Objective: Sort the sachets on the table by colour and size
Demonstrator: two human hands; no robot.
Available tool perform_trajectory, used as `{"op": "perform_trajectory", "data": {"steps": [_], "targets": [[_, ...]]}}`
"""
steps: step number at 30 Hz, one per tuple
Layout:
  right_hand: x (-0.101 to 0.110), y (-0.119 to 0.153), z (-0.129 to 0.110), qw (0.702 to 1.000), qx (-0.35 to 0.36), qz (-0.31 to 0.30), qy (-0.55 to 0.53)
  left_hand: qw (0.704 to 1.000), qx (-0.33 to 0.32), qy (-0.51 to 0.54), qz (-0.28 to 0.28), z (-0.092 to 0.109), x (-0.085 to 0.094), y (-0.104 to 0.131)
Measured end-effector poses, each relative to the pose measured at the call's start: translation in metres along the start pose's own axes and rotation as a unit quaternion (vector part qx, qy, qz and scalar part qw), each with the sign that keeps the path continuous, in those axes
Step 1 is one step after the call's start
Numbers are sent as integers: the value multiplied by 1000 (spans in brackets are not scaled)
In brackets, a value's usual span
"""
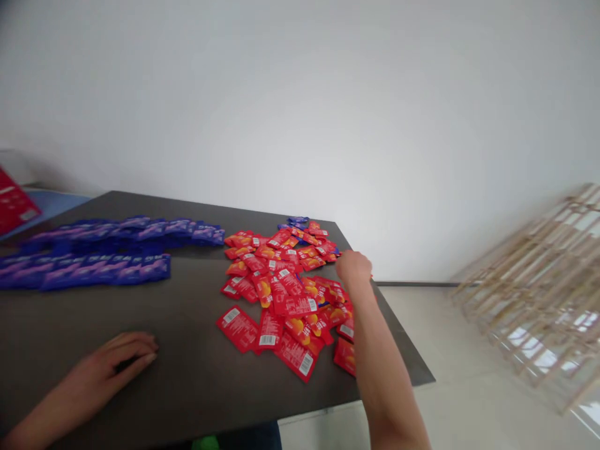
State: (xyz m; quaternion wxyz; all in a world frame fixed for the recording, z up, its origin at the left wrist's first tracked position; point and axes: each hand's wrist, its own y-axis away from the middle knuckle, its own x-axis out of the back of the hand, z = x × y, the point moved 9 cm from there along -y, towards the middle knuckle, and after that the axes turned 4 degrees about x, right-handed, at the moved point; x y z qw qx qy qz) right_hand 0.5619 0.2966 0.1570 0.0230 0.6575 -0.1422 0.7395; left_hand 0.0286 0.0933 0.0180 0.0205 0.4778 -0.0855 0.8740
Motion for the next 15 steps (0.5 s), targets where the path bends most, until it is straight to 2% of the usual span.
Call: {"op": "perform_trajectory", "data": {"steps": [1,3,6,8,11,13,15], "targets": [[16,5,-6,1000,12,12,-3,1000,0,8,-8,8,2,0],[41,21,-44,996,85,28,-25,1000,4,19,-17,17,3,0],[58,66,-150,965,245,22,-94,999,8,33,-20,22,3,1],[51,100,-233,932,335,0,-138,999,4,42,-21,24,3,3],[28,130,-337,903,393,-5,-173,998,-6,53,-26,28,3,6],[10,138,-385,898,398,-1,-188,998,-10,57,-28,30,3,8],[-8,144,-418,894,407,-8,-188,998,-13,60,-29,31,2,9]]}}
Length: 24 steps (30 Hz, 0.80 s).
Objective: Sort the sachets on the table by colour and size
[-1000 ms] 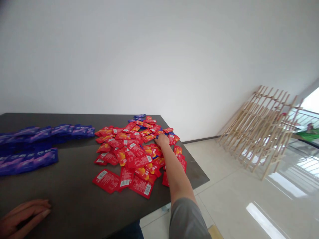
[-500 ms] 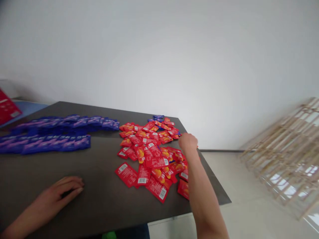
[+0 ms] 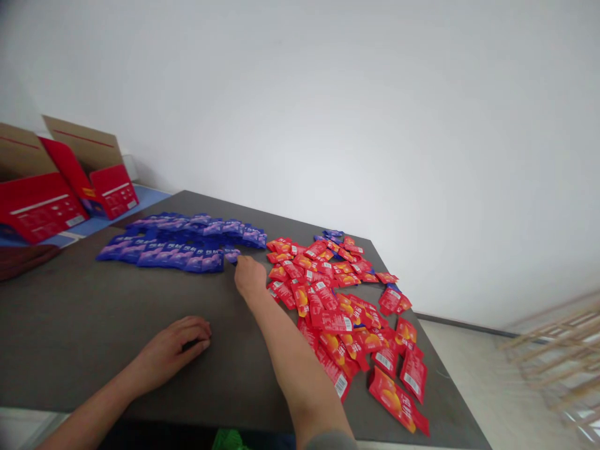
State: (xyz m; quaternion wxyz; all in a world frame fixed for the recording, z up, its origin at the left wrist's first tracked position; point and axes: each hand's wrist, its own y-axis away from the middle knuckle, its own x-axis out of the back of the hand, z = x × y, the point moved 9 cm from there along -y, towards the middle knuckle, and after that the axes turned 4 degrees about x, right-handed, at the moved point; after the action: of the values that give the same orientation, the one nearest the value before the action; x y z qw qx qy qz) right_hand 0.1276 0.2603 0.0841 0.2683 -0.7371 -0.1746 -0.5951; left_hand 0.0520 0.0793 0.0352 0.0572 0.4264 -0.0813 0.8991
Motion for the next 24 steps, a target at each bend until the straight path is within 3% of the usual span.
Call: {"op": "perform_trajectory", "data": {"steps": [4,10,17,21,24], "targets": [[-34,-8,-26,998,46,-40,4,1000,0,5,-5,1,-2,1],[-39,-1,-31,997,78,-27,12,1000,3,13,-17,-2,-7,2],[-52,-16,-35,995,94,-40,16,1000,14,1,-12,-7,-5,2],[-38,-8,-41,994,100,-37,-18,1000,13,-7,-15,-12,-4,-1],[3,9,-23,993,107,9,-43,999,25,-23,-14,-34,-8,-2]]}}
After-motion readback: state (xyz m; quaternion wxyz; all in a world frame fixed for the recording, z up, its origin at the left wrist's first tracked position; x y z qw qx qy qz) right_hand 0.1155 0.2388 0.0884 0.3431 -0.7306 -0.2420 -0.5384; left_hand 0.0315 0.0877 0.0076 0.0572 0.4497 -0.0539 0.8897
